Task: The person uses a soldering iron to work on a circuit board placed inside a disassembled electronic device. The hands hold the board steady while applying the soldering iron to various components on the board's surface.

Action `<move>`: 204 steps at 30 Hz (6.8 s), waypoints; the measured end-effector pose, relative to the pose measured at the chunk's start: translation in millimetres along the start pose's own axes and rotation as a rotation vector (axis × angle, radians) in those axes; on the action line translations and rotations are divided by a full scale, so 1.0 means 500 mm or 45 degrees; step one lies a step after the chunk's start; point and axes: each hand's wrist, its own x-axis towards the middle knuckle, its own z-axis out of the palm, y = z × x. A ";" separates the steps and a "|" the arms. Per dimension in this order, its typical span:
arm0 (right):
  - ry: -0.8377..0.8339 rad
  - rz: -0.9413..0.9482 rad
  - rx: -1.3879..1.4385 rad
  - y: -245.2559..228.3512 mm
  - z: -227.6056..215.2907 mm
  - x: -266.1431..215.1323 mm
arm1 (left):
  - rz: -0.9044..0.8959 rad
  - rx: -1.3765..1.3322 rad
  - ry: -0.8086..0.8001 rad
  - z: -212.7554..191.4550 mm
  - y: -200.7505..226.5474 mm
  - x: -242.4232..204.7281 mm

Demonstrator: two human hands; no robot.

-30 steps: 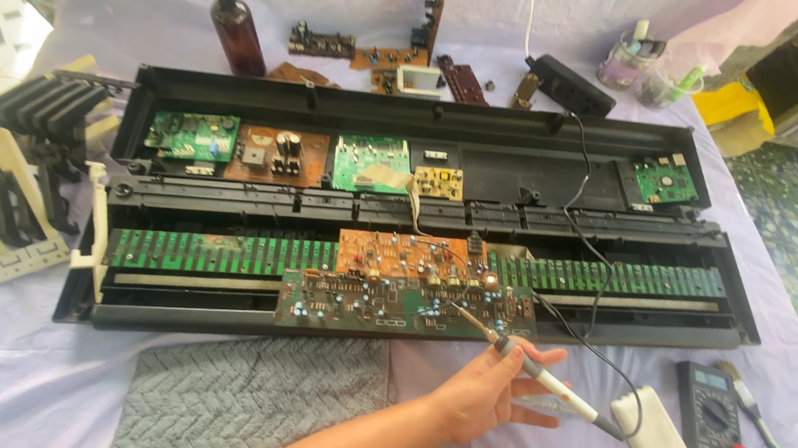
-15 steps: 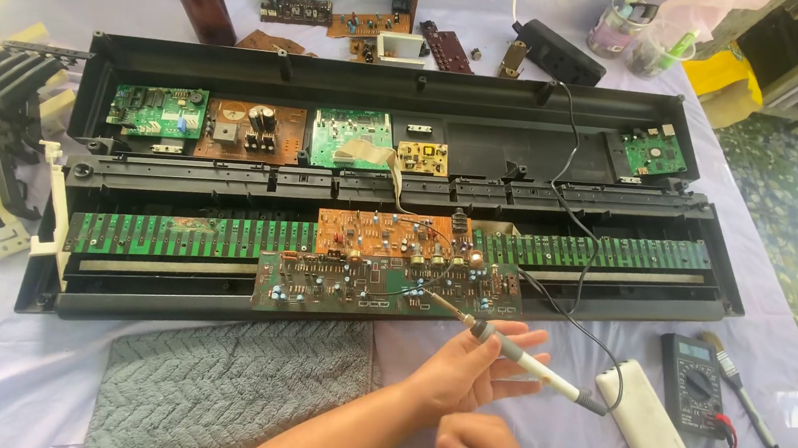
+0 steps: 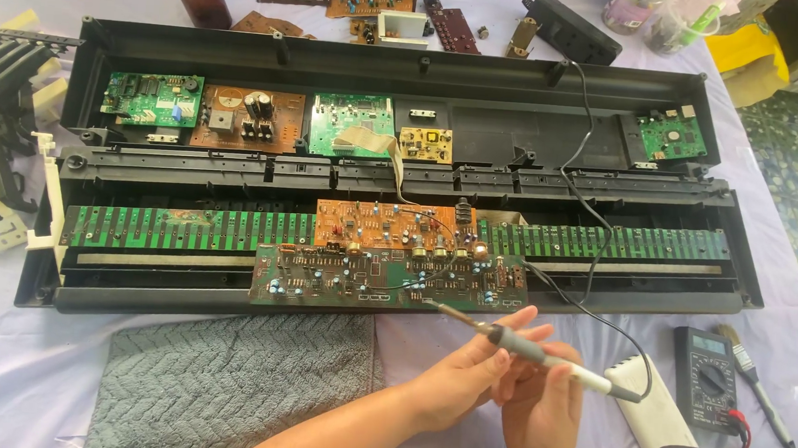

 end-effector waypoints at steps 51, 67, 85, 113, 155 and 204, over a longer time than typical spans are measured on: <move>-0.316 -0.132 -0.387 -0.011 0.015 0.269 | 1.040 2.234 -0.038 -0.059 0.115 -0.045; -0.645 0.014 0.096 -0.005 0.009 0.224 | 0.633 -0.242 0.320 0.009 0.089 0.054; -0.605 -0.050 -0.067 0.001 0.015 0.202 | 0.640 -0.116 0.347 0.003 0.099 0.052; -0.577 -0.156 -0.382 -0.015 0.011 0.208 | 0.553 -0.042 0.268 -0.001 0.099 0.048; -0.465 -0.336 -0.636 0.005 0.015 0.186 | 0.532 -0.383 0.440 -0.013 0.105 0.059; -0.388 -0.482 -0.860 0.014 -0.031 0.241 | 0.658 2.807 0.596 -0.086 0.181 -0.123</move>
